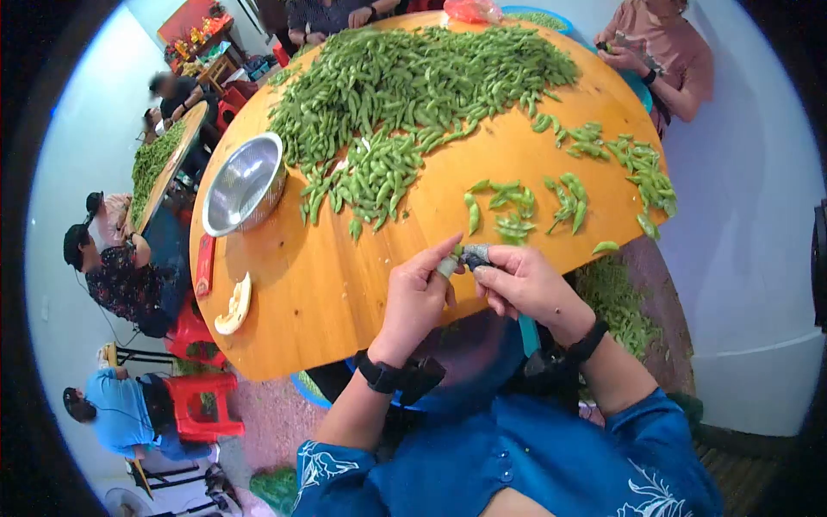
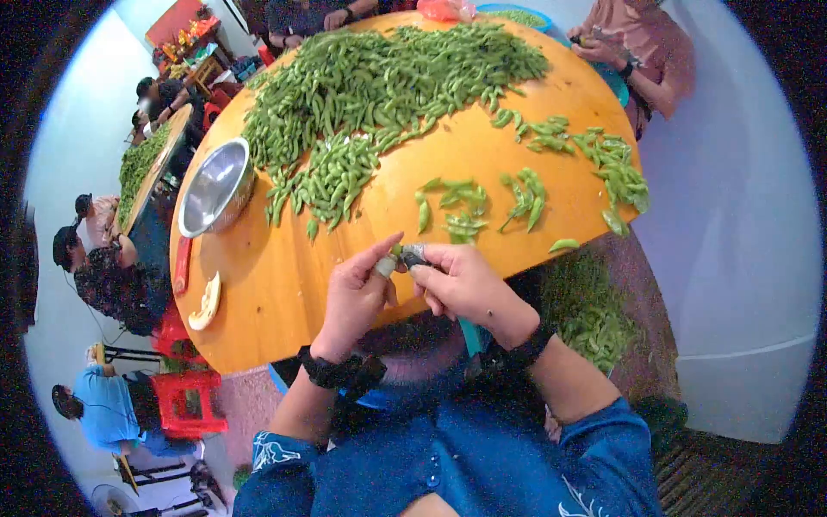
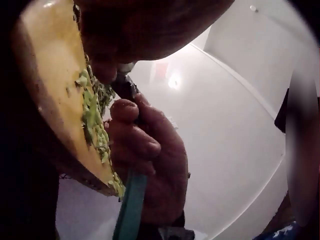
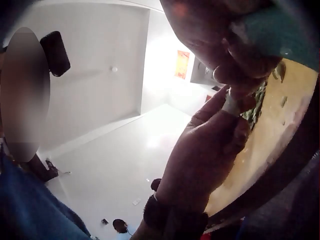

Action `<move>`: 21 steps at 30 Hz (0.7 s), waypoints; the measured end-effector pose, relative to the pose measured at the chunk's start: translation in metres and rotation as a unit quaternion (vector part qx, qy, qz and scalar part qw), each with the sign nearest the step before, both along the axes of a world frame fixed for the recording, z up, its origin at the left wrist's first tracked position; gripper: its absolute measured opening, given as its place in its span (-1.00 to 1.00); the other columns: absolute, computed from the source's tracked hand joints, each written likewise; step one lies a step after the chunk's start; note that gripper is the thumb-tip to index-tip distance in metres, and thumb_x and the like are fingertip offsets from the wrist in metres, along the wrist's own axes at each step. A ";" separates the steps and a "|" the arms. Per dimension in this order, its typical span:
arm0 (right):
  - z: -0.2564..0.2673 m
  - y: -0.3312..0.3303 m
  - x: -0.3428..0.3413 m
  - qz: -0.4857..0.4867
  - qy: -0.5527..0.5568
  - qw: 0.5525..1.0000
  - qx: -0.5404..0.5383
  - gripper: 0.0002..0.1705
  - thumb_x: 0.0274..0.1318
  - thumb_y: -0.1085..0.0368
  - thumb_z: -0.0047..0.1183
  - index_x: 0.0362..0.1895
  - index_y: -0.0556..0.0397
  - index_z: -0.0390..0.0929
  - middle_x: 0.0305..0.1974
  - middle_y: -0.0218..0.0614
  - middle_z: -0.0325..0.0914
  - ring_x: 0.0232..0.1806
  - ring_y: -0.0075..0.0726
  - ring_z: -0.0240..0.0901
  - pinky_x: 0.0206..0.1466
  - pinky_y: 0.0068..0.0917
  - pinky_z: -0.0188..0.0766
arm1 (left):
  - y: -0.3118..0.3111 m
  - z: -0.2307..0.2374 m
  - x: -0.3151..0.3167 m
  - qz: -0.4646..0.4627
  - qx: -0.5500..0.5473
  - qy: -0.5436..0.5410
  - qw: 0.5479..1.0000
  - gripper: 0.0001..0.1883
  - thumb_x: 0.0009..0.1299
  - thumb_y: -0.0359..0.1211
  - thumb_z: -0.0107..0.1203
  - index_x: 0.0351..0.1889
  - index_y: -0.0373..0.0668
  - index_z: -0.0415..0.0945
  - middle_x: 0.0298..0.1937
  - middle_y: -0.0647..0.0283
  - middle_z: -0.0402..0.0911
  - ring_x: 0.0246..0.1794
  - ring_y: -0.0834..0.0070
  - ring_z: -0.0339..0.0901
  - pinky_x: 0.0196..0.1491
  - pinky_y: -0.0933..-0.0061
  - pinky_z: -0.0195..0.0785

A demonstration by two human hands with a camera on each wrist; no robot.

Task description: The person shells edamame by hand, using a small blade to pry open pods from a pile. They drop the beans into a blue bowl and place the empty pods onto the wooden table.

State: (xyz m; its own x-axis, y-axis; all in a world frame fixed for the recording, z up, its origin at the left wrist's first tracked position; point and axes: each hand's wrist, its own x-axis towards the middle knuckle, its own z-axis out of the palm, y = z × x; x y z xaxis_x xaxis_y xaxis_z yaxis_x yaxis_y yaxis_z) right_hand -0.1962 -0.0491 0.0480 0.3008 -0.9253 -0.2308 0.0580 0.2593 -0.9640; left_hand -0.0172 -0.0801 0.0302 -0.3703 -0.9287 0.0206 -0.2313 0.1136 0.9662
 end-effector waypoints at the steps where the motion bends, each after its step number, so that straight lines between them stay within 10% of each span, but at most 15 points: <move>1: 0.000 0.002 0.004 -0.007 -0.010 1.000 -0.008 -0.83 0.22 0.30 -0.10 -0.23 0.11 0.49 -0.54 -0.53 0.41 -0.68 -0.73 0.28 -0.64 -0.72 0.20 | 0.006 -0.004 0.003 0.007 -0.054 -0.008 0.999 -0.60 0.31 -0.56 -0.01 0.14 -0.20 0.41 -0.32 0.18 0.58 -0.60 0.51 0.51 -0.49 0.55 0.38; 7: -0.006 0.012 0.020 0.011 0.020 1.000 -0.020 -0.82 0.22 0.29 -0.09 -0.40 0.09 0.45 -0.56 -0.52 0.41 -0.64 -0.70 0.31 -0.59 -0.69 0.24 | 0.022 -0.015 0.007 0.061 -0.226 -0.188 0.954 -0.55 0.24 -0.57 -0.01 0.15 -0.26 0.38 -0.24 -0.09 0.56 -0.28 0.00 0.55 -0.21 0.24 0.44; 21: -0.007 0.017 0.025 0.020 0.066 0.997 -0.018 -0.83 0.19 0.32 -0.12 -0.42 0.10 0.45 -0.60 -0.52 0.39 -0.67 -0.68 0.27 -0.62 -0.67 0.21 | 0.028 -0.004 0.019 0.032 -0.199 -0.209 0.957 -0.56 0.19 -0.58 0.02 0.08 -0.16 0.49 -0.31 0.01 0.60 -0.36 0.20 0.58 -0.25 0.33 0.44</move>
